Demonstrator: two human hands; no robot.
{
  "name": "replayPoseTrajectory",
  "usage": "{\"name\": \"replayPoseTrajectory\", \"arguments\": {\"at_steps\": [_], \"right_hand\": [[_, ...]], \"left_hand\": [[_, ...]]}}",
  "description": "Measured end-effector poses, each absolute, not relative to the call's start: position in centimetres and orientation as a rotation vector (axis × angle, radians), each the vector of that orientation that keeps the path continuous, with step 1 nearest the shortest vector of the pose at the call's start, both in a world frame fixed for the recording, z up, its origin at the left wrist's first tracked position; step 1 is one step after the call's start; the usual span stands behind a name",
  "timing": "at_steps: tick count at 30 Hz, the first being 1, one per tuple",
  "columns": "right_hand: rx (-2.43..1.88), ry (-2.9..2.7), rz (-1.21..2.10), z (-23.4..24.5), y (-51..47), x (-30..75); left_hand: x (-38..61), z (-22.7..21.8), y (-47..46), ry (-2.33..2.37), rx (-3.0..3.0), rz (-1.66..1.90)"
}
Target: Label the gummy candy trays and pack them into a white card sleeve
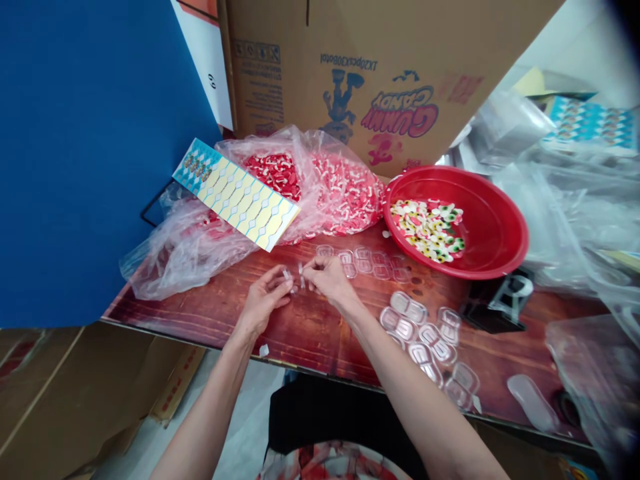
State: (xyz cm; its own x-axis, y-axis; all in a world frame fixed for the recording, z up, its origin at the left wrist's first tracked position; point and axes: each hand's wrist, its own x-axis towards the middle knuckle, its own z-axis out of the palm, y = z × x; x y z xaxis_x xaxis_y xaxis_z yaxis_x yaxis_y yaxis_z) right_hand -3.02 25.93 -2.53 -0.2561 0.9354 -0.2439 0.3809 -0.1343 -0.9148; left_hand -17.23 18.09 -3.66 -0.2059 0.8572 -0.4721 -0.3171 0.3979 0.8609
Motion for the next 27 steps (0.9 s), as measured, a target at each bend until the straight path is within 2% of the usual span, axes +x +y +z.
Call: {"name": "replayPoseTrajectory", "arguments": {"at_steps": [5,9,15,27], "right_hand": [[-1.572,-1.736,1.077,-2.7,27.8,-4.0],[-1.582,-1.807,0.960,-2.4,27.4,-3.7],[-1.337,-1.811,1.202,-3.1,24.2,-1.8],[-1.358,-1.724,1.215,-3.4,22.4,-4.0]], "left_hand": [[-17.8,-3.4,17.8,1.449,0.555,1.189],[-17.7,-3.5,17.7,1.437,0.584,1.170],[-17.2,-3.4,17.4,1.326,0.527,1.154],[-17.5,-4.7,19.7,1.474,0.768,1.267]]}}
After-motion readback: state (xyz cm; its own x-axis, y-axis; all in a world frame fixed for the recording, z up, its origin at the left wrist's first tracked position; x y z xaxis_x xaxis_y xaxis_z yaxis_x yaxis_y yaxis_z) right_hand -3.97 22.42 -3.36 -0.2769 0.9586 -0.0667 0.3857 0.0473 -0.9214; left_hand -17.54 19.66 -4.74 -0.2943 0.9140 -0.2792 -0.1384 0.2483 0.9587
